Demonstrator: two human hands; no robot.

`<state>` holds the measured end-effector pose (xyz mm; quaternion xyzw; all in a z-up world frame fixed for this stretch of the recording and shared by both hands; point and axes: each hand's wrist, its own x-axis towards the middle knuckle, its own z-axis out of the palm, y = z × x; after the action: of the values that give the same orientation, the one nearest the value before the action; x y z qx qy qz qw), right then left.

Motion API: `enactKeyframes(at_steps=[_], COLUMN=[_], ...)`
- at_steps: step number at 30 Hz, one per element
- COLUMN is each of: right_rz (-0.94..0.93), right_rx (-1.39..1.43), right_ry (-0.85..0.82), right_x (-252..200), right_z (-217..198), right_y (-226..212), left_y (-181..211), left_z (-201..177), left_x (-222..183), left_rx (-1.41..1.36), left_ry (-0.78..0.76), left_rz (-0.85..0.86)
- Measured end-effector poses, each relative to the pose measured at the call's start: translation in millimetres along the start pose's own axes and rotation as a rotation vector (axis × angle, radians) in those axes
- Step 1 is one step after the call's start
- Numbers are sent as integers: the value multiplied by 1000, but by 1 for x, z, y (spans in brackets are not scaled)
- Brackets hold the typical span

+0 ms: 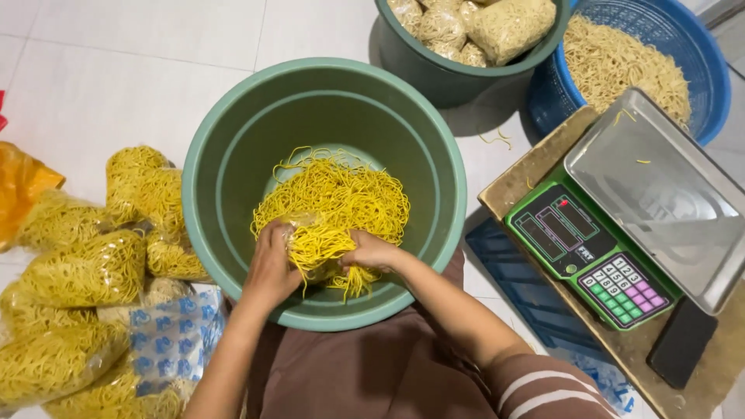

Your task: Packaging yellow noodles into plastic bags and weighing them on a digital scale for portioning.

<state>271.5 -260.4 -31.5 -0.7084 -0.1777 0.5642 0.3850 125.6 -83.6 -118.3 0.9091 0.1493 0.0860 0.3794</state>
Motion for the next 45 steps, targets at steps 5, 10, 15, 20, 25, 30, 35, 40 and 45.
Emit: enactKeyframes(at_steps=[5, 10, 15, 20, 25, 30, 35, 40, 45], right_rz=[-205, -254, -400, -475, -487, -531, -730, -903, -801], right_rx=[372, 578, 355, 47, -122, 293, 500, 4, -476], right_ry=[132, 74, 80, 170, 191, 135, 198, 461, 266], right_x=[78, 77, 49, 22, 5, 19, 6, 15, 95], right_z=[-4, 14, 35, 46, 42, 35, 53, 67, 71], right_y=[115, 143, 126, 99, 79, 109, 87, 89, 128], left_y=[66, 55, -7, -13, -4, 58, 45, 62, 55], left_z=[-85, -89, -27, 0, -4, -46, -38, -36, -16], left_x=[-4, 3, 20, 40, 56, 51, 46, 25, 11], left_rx=[-113, -123, 487, 722, 637, 373, 169, -63, -237], left_ry=[-405, -288, -243, -130, -320, -385, -138, -142, 19], left_rz=[-268, -283, -296, -100, -93, -205, -222, -313, -321])
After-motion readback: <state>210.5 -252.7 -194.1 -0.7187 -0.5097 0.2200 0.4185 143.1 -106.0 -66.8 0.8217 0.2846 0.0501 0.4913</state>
